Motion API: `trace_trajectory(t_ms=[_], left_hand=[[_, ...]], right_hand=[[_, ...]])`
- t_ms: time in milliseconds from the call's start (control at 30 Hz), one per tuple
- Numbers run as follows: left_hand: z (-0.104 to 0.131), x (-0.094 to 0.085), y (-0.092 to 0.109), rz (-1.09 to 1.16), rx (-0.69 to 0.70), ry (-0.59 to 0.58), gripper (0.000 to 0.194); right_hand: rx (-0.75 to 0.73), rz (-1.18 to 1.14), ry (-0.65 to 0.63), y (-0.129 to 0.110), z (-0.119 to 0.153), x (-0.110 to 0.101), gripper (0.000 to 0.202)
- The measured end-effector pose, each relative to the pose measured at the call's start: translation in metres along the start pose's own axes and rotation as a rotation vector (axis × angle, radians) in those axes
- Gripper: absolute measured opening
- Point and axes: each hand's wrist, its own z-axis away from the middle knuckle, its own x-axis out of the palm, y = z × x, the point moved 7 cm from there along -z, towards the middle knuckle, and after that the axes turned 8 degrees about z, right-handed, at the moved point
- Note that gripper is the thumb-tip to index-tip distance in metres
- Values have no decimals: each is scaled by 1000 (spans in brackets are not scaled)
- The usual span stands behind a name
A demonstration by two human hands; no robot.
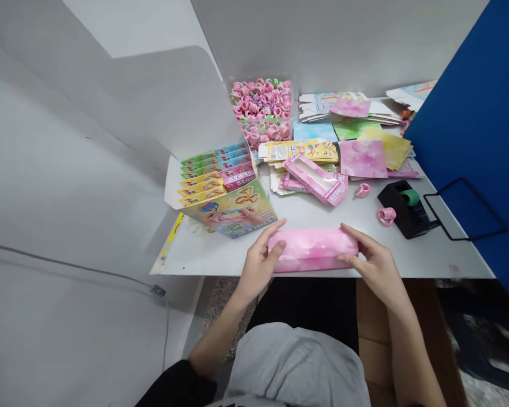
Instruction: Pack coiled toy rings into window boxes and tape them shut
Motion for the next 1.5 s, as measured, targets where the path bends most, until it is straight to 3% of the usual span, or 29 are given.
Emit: trace_trajectory(t_ms=[67, 200, 367, 600, 700, 833, 1033, 1100, 1200, 1333, 1500], left_hand=[[-12, 9, 3, 47, -22, -117, 54], [-34, 26, -14, 60, -95, -260, 87], [-55, 35, -44, -26, -206, -189, 64], [-70, 35, -46, -495, -126, -200, 48], [-70, 36, -46, -575, -120, -159, 42], [-67, 42, -49, -680, -69, -64, 38], [-54, 51, -47, -869, 174, 96, 25], [-51, 54, -47, -947, 262, 130, 25], [-49, 57, -48, -1035, 342, 129, 24], [-45, 63, -49, -1101, 386, 47, 33], [-41, 72, -49, -1149, 410, -65, 35]], right_hand=[[59, -35, -47, 3, -14, -2, 64], [148, -59, -125, 19, -38, -1, 64], [189, 22, -205, 44, -57, 2, 59], [75, 134, -275, 57, -70, 13, 54], [53, 205, -227, 61, -71, 16, 43], [3, 426, -35, 61, -67, 14, 34], [-192, 625, 271, 50, -47, 19, 26], [-219, 669, 280, 50, -42, 23, 24], [-270, 628, 193, 52, -38, 26, 28], [-351, 567, 79, 51, -35, 23, 36], [-349, 664, 88, 51, -23, 22, 37]])
